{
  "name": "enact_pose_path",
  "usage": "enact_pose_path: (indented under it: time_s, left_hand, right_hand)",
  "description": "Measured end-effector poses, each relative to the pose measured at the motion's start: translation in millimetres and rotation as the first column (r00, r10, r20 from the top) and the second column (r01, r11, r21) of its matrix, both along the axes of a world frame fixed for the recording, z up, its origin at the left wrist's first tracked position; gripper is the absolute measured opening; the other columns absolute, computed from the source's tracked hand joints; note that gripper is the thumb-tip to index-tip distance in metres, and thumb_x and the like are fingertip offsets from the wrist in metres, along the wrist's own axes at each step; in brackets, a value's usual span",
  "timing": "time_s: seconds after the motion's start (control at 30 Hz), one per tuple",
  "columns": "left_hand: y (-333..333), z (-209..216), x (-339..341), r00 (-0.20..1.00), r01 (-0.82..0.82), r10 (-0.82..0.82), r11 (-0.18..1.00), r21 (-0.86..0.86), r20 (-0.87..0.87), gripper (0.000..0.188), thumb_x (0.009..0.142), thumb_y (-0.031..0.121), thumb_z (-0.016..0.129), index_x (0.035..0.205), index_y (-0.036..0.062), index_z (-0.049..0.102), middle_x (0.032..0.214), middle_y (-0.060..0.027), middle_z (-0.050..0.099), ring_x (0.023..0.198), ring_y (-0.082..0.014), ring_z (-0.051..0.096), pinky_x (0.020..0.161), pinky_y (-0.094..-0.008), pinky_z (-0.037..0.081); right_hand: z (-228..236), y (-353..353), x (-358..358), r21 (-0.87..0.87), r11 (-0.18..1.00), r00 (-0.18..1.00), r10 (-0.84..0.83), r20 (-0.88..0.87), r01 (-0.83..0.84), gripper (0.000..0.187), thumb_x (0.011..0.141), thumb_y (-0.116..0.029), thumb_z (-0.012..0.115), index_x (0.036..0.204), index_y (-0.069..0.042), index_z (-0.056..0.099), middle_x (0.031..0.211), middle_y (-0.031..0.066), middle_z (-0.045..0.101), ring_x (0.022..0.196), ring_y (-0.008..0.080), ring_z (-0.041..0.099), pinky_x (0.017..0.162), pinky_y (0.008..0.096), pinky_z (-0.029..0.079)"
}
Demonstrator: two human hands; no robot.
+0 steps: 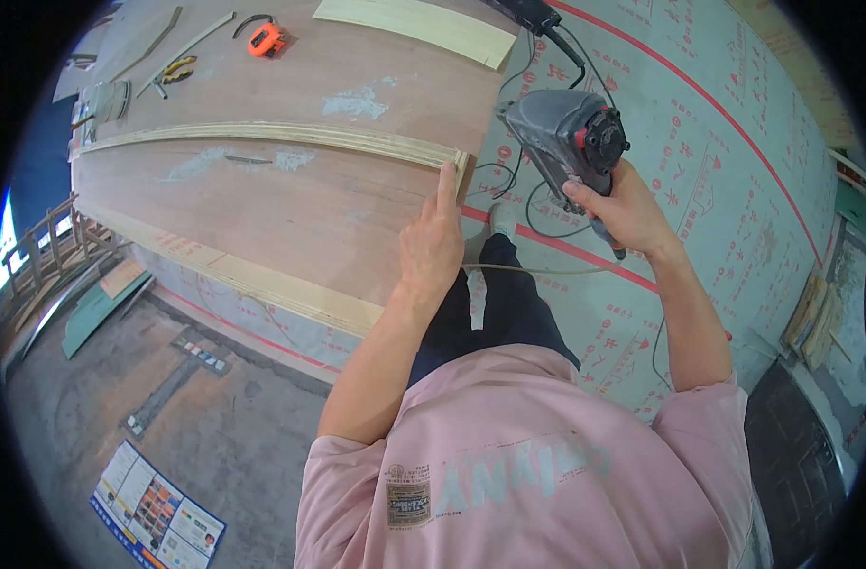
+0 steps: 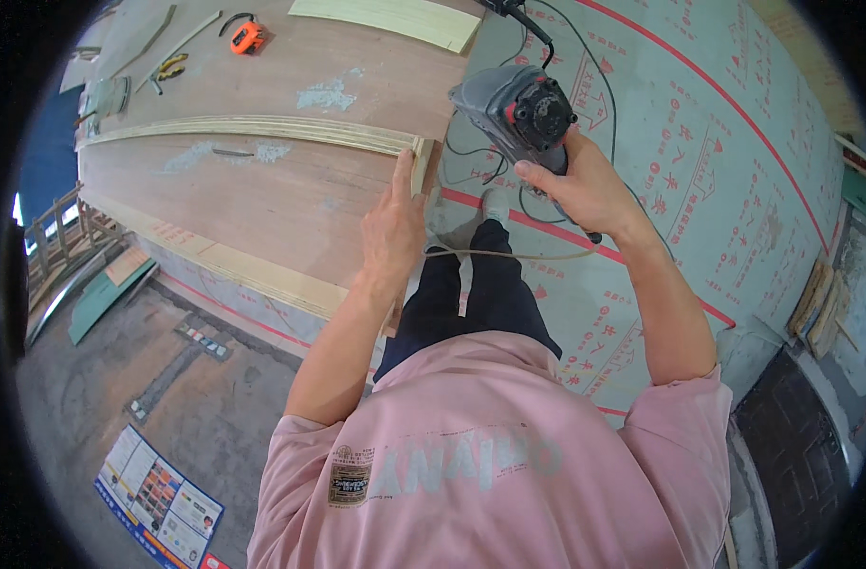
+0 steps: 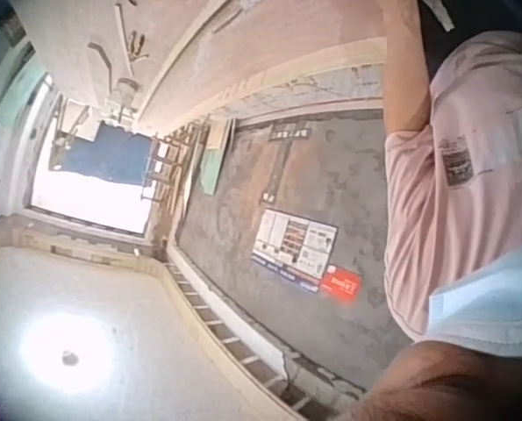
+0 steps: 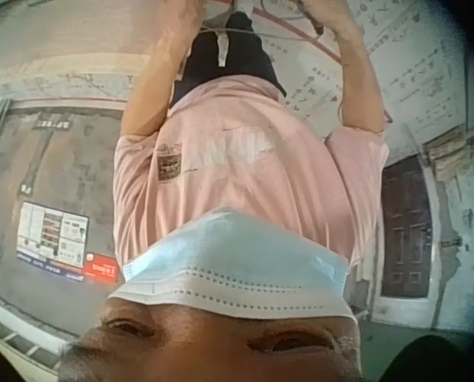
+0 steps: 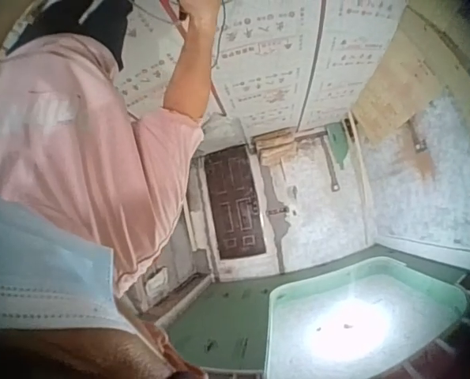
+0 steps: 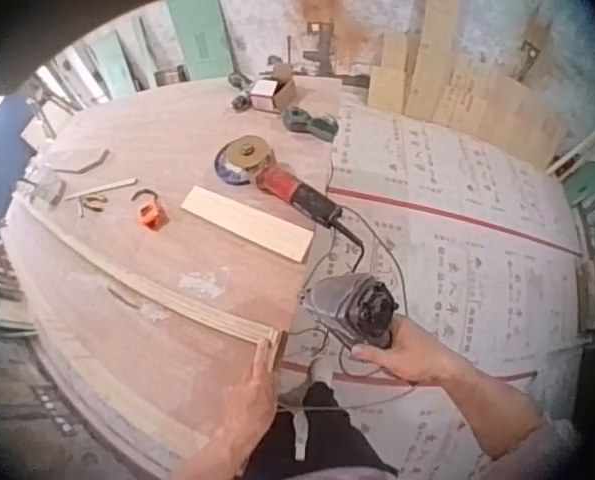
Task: Assembling a rectangular wooden frame using a pneumatic nail gun.
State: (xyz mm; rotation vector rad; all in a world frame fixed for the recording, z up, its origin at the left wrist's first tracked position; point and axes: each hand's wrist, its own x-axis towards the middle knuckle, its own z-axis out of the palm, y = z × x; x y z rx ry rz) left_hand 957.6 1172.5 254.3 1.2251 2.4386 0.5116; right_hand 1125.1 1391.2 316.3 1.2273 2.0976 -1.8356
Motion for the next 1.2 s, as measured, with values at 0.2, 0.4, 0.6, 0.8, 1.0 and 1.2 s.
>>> enact_pose_path:
  time_s: [0.2,0.4,0.6,0.8,1.0,1.2]
  left_hand:
    - [-2,32,-44,0.953,0.238,-0.221,0.970,0.056,-0.208,0.059,0.087,0.013,0.074,0.143,0.0157,0.057,0.122,-0.0148,0.070,0.120,-0.0363,0.063,0.099,-0.0528,0.048]
    - [53,29,-120,0.778,0.591,-0.609,0.792,-0.149,-0.151,0.049,0.085,0.012,0.072,0.133,0.0204,0.066,0.118,-0.0040,0.072,0.119,-0.0261,0.063,0.105,-0.0491,0.040]
    - [78,15,-117,0.776,0.631,-0.628,0.772,-0.080,0.055,0.038,0.085,0.002,0.064,0.117,0.0174,0.075,0.112,-0.0069,0.074,0.112,-0.0279,0.066,0.098,-0.0452,0.045]
    - [74,7,-121,0.760,0.644,-0.647,0.762,0.067,0.058,0.047,0.069,0.002,0.076,0.114,0.0097,0.071,0.109,-0.0101,0.074,0.108,-0.0323,0.067,0.096,-0.0442,0.045]
    - [76,12,-119,0.834,0.546,-0.541,0.837,-0.022,0.111,0.051,0.064,0.002,0.080,0.113,0.0097,0.070,0.112,-0.0085,0.072,0.108,-0.0313,0.065,0.097,-0.0444,0.042]
    - [79,16,-115,0.789,0.614,-0.613,0.788,-0.045,0.029,0.050,0.062,0.002,0.079,0.111,0.0112,0.074,0.114,-0.0076,0.072,0.111,-0.0287,0.064,0.097,-0.0428,0.041]
  right_hand:
    - [-3,9,-4,-0.002,0.999,0.999,0.054,0.003,-0.054,0.051,0.092,-0.029,0.077,0.127,0.002,0.058,0.093,0.0067,0.065,0.078,0.0148,0.059,0.072,0.0321,0.050]
    - [-18,8,9,-0.094,0.996,0.996,-0.004,0.086,0.012,0.051,0.091,-0.030,0.079,0.125,0.002,0.058,0.091,0.0052,0.066,0.074,0.0119,0.059,0.069,0.0308,0.051]
    - [-42,-2,31,-0.149,0.984,0.995,-0.087,0.050,0.094,0.050,0.091,-0.033,0.079,0.123,0.001,0.059,0.091,0.0052,0.068,0.072,0.0117,0.060,0.067,0.0310,0.051]
    - [-60,-7,39,-0.225,0.968,0.993,-0.108,0.049,0.116,0.034,0.093,-0.026,0.077,0.111,-0.003,0.060,0.087,0.0035,0.064,0.069,0.0108,0.059,0.064,0.0310,0.050]
    - [-73,-10,34,-0.244,0.962,0.991,-0.133,-0.031,0.121,0.039,0.091,-0.026,0.079,0.116,-0.002,0.060,0.091,0.0040,0.064,0.071,0.0120,0.059,0.066,0.0321,0.051]
    - [-78,-7,28,-0.311,0.941,0.988,-0.150,-0.038,0.131,0.024,0.093,-0.013,0.076,0.110,-0.003,0.061,0.079,0.0002,0.061,0.067,0.0099,0.058,0.062,0.0309,0.049]
